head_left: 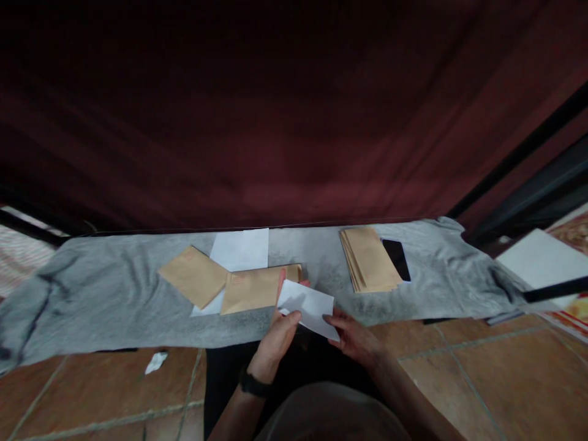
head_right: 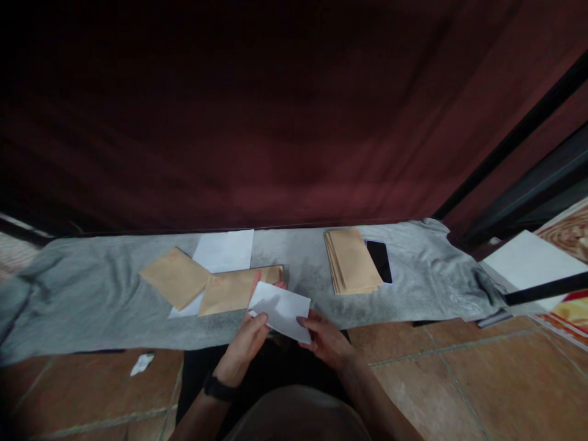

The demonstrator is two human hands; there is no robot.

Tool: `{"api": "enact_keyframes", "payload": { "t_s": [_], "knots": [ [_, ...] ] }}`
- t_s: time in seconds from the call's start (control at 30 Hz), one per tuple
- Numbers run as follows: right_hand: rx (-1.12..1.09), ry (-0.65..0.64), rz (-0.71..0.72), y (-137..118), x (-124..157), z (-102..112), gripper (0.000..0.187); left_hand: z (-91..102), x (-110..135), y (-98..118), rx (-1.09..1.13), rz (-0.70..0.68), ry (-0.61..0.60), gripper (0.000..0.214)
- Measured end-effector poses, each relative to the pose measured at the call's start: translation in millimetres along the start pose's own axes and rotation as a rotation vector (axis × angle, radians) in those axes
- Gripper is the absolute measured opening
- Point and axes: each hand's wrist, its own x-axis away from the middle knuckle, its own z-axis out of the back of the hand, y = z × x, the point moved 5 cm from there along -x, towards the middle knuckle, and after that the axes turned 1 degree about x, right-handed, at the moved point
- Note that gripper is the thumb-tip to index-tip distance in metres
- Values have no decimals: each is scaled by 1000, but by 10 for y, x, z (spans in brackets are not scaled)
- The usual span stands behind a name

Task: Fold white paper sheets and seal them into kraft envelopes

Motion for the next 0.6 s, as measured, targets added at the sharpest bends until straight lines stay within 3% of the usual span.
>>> {"api": "enact_keyframes", "payload": {
  "t_s": [0.13, 0.23, 0.33, 0.43, 0.5, 0.6],
  "knots": [
    [5, 95, 146, -84, -15, 134, 35, 64, 17, 31, -18, 32, 72, 74],
    [95, 115, 212, -204, -12, 230, 34, 202, -33, -6, -182, 91, 166, 57],
    [195, 154, 244, -323, -29, 304, 33, 334, -107, -46, -380, 126, 167, 50],
    [256, 242, 300, -428, -96, 409, 35, 429, -183, 117, -704, -32, 101, 69],
    [284, 328, 358, -496, -151, 513, 37, 465, -245, 273, -1098, -139, -25, 102],
    [320, 424, 416, -564, -236, 667, 39, 636, -401, 426, -1581, -117, -170, 118]
  ]
}}
